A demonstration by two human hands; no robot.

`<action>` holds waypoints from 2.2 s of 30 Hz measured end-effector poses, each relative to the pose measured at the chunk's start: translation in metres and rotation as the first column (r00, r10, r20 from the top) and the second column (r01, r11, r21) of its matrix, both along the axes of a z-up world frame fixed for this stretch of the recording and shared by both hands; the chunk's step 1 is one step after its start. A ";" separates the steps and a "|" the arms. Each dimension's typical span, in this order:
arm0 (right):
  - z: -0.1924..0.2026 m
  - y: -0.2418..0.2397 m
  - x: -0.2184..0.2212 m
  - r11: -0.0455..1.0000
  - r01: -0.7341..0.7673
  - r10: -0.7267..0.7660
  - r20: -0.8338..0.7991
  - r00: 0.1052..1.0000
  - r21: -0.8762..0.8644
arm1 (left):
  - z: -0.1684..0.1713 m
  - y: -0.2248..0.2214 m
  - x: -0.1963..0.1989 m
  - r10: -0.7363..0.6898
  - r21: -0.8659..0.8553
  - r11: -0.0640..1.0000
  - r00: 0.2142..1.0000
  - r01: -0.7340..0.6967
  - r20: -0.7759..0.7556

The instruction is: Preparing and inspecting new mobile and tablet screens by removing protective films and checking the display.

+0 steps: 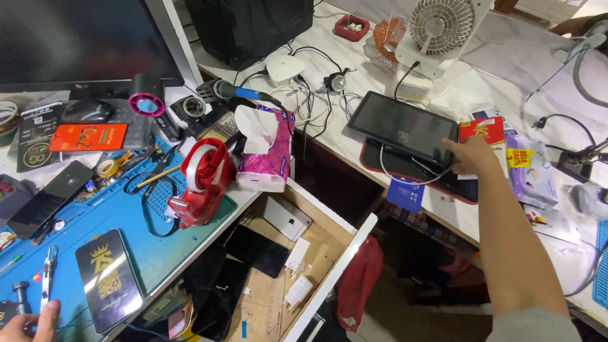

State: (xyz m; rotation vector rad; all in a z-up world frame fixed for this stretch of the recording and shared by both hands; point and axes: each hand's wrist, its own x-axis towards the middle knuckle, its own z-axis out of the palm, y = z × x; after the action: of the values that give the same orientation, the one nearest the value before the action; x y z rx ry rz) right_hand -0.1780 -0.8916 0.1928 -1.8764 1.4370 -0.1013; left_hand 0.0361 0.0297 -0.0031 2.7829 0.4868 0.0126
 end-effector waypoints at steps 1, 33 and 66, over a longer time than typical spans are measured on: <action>-0.011 -0.015 0.002 0.999 0.043 -0.044 0.042 0.998 0.019 | -0.031 0.022 0.003 -0.088 0.092 0.993 0.973 0.069 0.214; 0.121 0.092 -0.069 0.933 -0.175 0.359 0.771 0.526 -0.315 | 0.264 -0.216 -0.143 -0.635 -0.190 0.735 0.759 0.651 0.141; 0.080 0.417 0.066 0.416 -0.907 0.416 0.872 0.257 0.068 | 0.186 -0.243 -0.194 -0.315 -0.902 -0.431 0.931 0.031 0.183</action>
State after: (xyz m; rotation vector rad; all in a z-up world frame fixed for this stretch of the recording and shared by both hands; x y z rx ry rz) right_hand -0.1123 -0.4746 0.2727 -1.4520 -0.1339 0.0163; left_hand -0.1582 -0.2132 0.1825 0.8552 -0.1112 -0.5173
